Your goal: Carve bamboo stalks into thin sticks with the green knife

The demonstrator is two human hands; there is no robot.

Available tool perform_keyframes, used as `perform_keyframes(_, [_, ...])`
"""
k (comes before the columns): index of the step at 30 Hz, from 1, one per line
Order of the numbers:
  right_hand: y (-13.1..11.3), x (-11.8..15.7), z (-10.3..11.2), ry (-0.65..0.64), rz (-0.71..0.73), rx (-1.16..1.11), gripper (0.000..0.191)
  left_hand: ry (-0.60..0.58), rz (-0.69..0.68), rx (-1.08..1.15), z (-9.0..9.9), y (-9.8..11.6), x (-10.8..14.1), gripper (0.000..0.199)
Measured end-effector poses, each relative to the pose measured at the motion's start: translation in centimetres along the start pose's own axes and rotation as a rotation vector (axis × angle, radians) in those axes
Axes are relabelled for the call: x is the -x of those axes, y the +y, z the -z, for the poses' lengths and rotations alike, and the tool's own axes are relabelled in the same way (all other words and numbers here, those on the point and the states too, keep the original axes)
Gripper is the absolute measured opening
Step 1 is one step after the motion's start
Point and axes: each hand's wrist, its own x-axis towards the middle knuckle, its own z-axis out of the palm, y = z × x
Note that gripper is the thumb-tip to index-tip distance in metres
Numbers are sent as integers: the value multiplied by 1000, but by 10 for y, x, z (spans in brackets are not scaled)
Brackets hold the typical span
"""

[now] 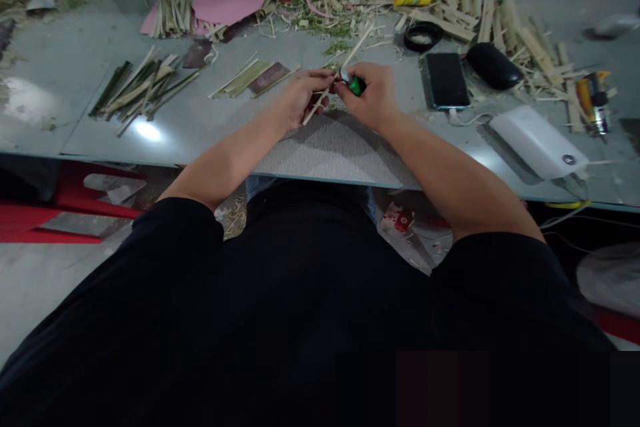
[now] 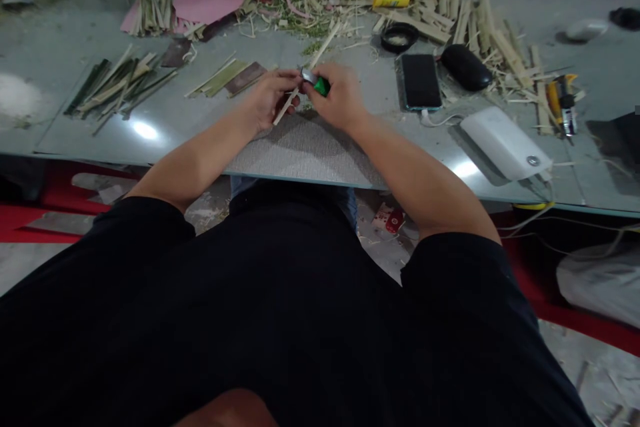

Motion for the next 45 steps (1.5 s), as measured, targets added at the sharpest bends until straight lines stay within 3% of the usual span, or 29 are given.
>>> perform_keyframes(7, [-6, 5, -8, 107, -12, -6, 38, -105, -55, 73, -3, -2, 7, 24])
perform_keyframes(16, [-16, 7, -5, 40, -35, 4, 49, -83, -25, 6, 5, -5, 5, 13])
perform_keyframes(25, [-12, 7, -18, 86, -58, -3, 21, -79, -11, -1, 4, -1, 9, 14])
perform_keyframes(32, [-18, 6, -9, 54, -63, -53, 45, -111, -58, 17, 9, -9, -2, 21])
perform_keyframes(38, [-20, 6, -9, 62, -117, -38, 47, -157, -77, 57, 10, -7, -2, 5])
perform_keyframes(42, [-26, 8, -7, 58, -151, -59, 54, -77, -51, 42, 7, -6, -1, 14])
perform_keyframes(45, [-30, 9, -3, 43, -161, -87, 58, -71, -55, 55, 9, -7, -3, 10])
